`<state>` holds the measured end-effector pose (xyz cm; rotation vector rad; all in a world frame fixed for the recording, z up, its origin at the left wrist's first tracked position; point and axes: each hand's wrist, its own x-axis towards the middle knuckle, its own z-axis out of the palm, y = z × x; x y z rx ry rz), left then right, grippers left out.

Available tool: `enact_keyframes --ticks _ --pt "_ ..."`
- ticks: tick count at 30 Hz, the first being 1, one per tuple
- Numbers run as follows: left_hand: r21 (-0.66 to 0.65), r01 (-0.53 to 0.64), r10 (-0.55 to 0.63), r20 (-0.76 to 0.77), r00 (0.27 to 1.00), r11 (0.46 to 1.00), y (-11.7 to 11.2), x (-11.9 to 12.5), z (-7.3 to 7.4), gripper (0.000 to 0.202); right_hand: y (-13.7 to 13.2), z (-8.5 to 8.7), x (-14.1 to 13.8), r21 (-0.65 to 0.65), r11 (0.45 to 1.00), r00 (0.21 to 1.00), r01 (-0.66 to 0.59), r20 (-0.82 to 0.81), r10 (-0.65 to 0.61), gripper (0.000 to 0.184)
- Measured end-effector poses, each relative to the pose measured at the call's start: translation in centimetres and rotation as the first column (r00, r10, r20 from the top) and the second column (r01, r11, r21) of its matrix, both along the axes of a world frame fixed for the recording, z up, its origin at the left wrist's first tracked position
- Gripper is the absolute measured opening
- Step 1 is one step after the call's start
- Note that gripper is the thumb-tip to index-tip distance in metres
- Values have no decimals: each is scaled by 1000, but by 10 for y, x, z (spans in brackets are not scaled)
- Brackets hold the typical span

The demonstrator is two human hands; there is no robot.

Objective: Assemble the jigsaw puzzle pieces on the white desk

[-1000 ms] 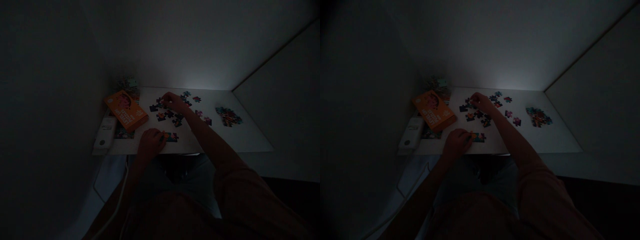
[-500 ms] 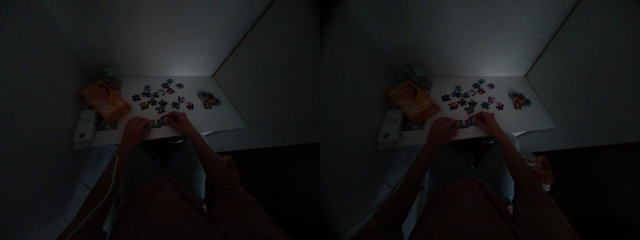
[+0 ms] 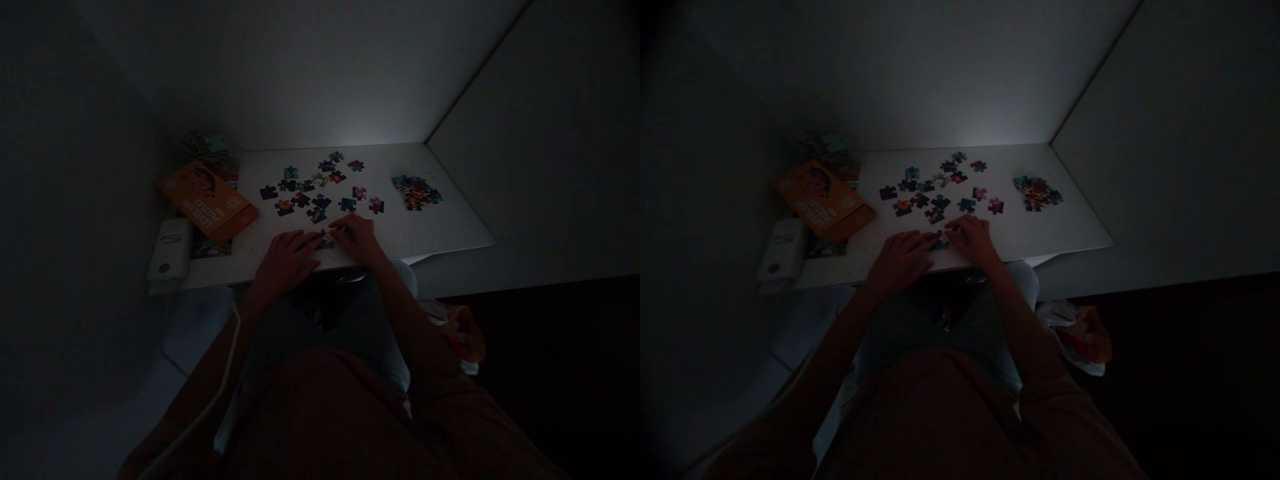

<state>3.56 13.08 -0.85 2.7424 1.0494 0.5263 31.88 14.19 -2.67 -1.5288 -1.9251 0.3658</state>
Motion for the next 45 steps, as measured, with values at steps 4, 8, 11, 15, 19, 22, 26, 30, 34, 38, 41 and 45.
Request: enact_keyframes --ticks 4,8,11,15,19,22,26,30,34,38,41,45 --pt "-26 42 -44 -64 997 999 1 -1 1 54 4 -6 6 80 992 983 100 -162 -86 25" --pt "-56 44 -49 -78 996 997 1 0 4 54 8 -11 13 119 979 941 167 -316 -122 29" --pt "-56 42 -46 -70 996 998 1 1 5 54 8 -13 26 150 974 955 167 -272 -122 27" --pt "-28 17 -19 -59 998 999 -1 0 3 52 5 -14 53 181 960 965 215 -192 -180 26" --pt "1 -45 45 -20 999 999 -3 1 1 47 2 -15 66 116 962 959 245 -176 -223 29" --pt "-6 -125 125 34 992 992 -4 1 0 39 -1 -12 59 51 968 968 245 -57 -242 32" --pt "-25 -164 165 62 984 986 0 -8 -1 40 -5 -8 48 17 965 963 263 52 -263 33" --pt "-26 -161 163 51 985 987 5 -28 -2 41 -5 -8 46 31 962 960 272 63 -273 35" --pt "-28 -150 152 61 987 988 7 -38 -4 42 -8 -11 46 53 958 956 280 74 -284 37" --pt "-7 -164 164 73 984 986 4 -36 -6 43 -1 -9 43 44 963 960 265 83 -268 38" --pt "-4 -154 154 77 985 988 4 -34 -6 42 32 -3 38 39 974 967 225 114 -228 36" --pt "3 -142 141 91 986 990 4 -35 -4 41 106 6 19 -2 979 966 205 160 -202 39"
